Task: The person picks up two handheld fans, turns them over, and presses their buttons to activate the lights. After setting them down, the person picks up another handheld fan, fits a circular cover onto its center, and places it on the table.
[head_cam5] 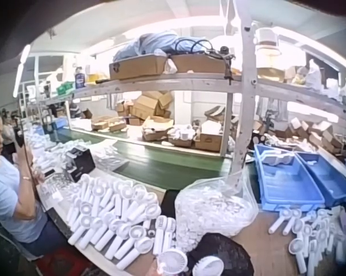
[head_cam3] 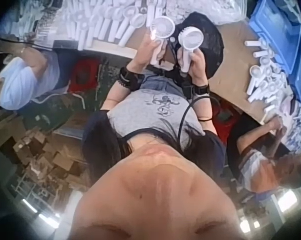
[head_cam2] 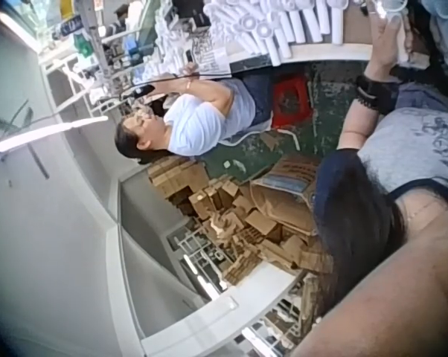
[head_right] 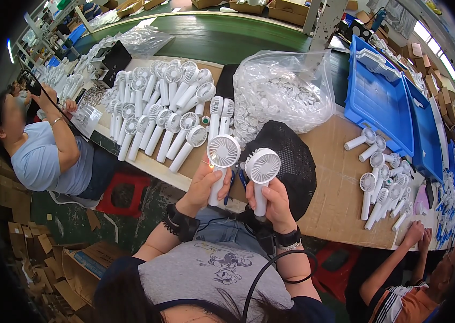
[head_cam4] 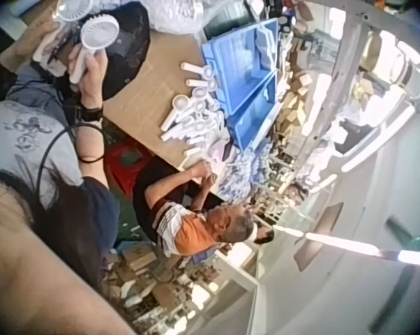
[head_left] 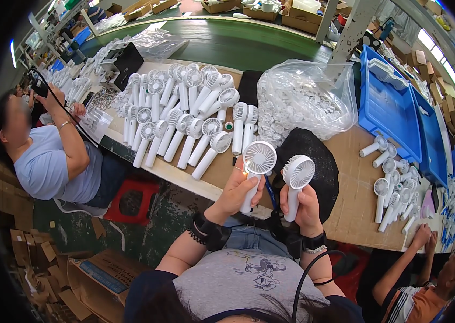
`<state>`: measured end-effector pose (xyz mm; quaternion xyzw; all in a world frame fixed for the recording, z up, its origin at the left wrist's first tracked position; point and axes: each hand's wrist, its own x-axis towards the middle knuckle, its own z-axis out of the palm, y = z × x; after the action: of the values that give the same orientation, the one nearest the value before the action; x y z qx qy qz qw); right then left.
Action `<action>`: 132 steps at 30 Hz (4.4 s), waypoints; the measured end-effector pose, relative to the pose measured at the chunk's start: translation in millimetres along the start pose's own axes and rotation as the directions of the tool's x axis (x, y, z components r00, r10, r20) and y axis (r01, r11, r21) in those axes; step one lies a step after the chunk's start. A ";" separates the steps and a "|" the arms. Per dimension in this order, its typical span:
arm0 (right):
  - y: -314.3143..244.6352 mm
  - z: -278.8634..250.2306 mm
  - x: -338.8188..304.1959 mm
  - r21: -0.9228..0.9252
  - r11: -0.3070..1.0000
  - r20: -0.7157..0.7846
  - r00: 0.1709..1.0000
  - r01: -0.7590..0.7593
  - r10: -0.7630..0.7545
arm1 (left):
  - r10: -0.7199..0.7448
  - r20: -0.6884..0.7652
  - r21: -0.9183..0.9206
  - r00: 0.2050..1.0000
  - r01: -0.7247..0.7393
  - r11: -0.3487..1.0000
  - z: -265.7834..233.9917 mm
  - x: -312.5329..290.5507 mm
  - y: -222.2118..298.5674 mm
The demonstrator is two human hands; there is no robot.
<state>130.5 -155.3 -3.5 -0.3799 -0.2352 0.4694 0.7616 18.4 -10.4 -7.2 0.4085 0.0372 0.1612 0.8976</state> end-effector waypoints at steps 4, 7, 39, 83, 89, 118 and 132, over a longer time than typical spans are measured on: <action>-0.1 -0.5 0.1 -0.006 1.000 0.004 1.000 0.002 -0.002 | -0.003 -0.004 0.002 1.000 0.003 1.000 0.3 0.2 0.3; -0.1 -0.7 -0.2 -0.008 1.000 0.009 1.000 0.002 -0.002 | -0.005 -0.008 -0.002 1.000 0.005 1.000 -0.1 0.0 -0.6; -0.6 0.1 -0.4 -0.003 1.000 0.007 1.000 -0.014 0.014 | -0.009 -0.014 -0.038 1.000 0.008 0.999 -3.0 -1.3 -3.8; 10.6 17.6 13.6 -0.077 0.987 0.020 0.990 0.140 -0.139 | 0.201 0.044 0.321 0.979 -0.205 0.925 8.6 5.9 -15.4; 21.4 50.9 27.7 -0.174 0.966 0.061 0.981 0.191 -0.183 | 0.308 -0.035 0.501 0.951 -0.250 0.828 -2.8 11.4 -18.3; -20.5 2.1 3.1 -0.151 0.979 0.040 0.990 0.140 -0.136 | 0.543 -0.045 0.927 0.838 -0.167 0.336 -125.1 201.3 204.8; -57.2 -26.1 -19.0 -0.376 0.859 -0.085 0.910 0.347 -0.405 | 0.077 -0.422 0.906 0.903 0.424 -0.012 -186.9 337.0 130.0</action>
<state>171.3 -197.0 26.6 -0.4932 -0.3231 0.2293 0.7744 266.1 312.1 -12.4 0.8721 0.3509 0.0421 0.3383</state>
